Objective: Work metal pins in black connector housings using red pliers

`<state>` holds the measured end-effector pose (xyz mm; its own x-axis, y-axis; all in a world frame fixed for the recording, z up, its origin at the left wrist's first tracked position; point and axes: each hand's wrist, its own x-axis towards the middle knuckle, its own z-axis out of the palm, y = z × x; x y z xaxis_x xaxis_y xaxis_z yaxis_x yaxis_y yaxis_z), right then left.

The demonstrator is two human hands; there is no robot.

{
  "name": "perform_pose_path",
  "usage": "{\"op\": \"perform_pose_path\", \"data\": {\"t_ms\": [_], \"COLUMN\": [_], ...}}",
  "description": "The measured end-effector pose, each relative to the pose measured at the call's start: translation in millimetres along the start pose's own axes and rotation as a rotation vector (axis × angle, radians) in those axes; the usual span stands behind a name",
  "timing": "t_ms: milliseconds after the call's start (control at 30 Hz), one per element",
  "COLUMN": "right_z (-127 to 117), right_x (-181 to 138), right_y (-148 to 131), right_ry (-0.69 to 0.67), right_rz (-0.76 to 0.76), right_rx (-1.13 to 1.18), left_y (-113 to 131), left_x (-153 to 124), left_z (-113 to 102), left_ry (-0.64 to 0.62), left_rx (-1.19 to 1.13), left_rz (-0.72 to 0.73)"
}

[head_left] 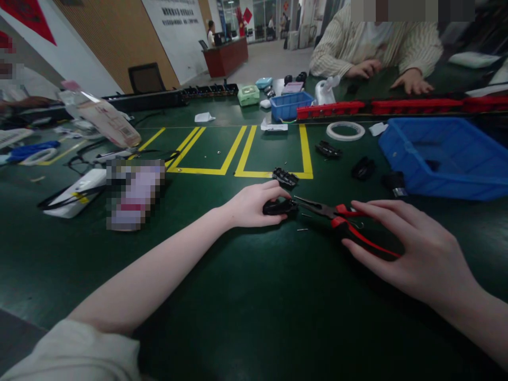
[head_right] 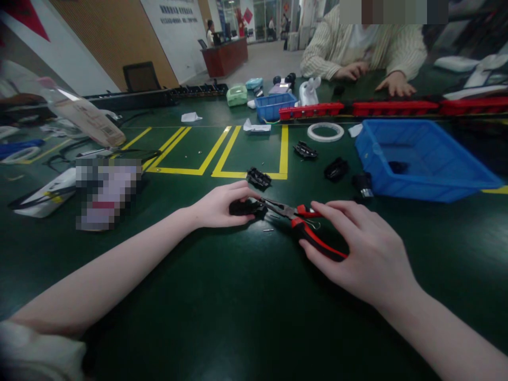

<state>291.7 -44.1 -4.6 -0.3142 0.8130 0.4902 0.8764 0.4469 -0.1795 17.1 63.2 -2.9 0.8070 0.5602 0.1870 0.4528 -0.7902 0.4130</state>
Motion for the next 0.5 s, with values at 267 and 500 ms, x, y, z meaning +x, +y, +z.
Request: {"op": "perform_pose_path", "data": {"t_ms": [267, 500], "right_z": [2.5, 7.6], "right_x": [0.2, -1.5], "right_y": [-0.3, 3.1], "right_ry": [-0.040, -0.053], "right_rz": [-0.005, -0.061], "right_rx": [0.007, 0.018], "left_y": [0.0, 1.2], "left_x": [-1.5, -1.3], "left_z": [0.5, 0.3], "left_ry": [0.009, 0.006], "left_rx": [0.026, 0.045], "left_rz": [0.031, 0.029]}}
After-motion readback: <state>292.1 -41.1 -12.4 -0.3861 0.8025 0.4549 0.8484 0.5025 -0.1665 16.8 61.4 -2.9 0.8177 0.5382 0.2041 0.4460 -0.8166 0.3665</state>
